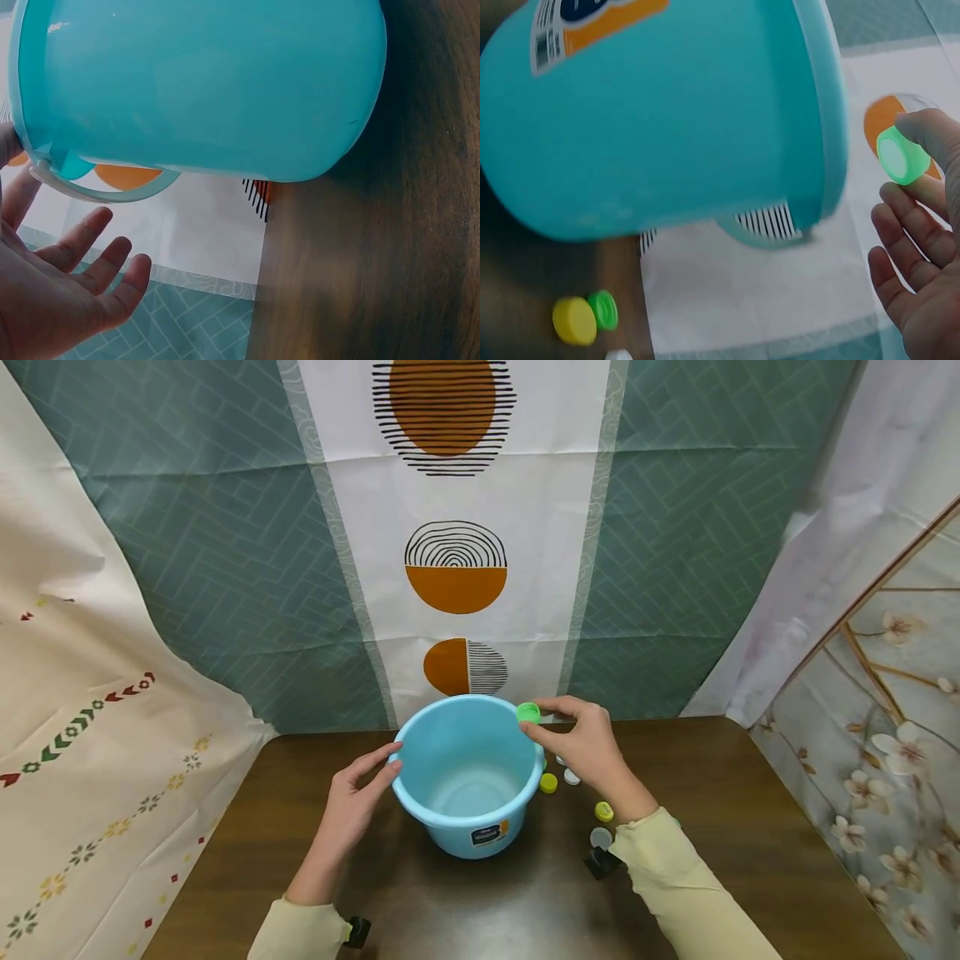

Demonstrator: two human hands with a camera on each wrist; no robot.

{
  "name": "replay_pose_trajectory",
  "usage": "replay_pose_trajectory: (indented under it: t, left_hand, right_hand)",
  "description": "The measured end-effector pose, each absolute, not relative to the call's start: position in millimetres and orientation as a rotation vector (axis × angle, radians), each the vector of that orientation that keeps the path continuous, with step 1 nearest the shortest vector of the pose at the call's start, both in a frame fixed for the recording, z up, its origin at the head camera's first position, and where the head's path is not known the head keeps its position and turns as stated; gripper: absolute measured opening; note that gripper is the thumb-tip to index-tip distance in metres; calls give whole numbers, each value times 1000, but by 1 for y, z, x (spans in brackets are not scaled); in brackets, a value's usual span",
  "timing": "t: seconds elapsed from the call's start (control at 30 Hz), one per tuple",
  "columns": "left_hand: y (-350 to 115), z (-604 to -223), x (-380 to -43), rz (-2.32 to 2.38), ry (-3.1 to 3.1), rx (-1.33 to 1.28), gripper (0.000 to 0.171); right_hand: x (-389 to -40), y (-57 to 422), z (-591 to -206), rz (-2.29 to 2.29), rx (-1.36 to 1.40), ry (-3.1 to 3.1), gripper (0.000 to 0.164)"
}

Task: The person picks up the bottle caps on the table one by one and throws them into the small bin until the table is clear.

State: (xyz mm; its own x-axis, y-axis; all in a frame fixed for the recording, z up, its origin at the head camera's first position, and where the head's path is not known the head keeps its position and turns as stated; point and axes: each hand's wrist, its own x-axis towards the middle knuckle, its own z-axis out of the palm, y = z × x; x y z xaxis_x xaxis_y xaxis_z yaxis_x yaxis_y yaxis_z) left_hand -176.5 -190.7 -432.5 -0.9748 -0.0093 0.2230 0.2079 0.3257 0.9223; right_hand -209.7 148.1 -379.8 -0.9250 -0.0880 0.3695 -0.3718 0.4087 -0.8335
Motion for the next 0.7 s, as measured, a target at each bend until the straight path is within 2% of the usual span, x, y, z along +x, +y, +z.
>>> replay_pose_trajectory:
  t: [0.7]
  left_hand:
    - [-186,-429,-173,-1635,-2454,-118,36]
  right_hand:
    - [-220,87,-375,1511,546,-2465,37]
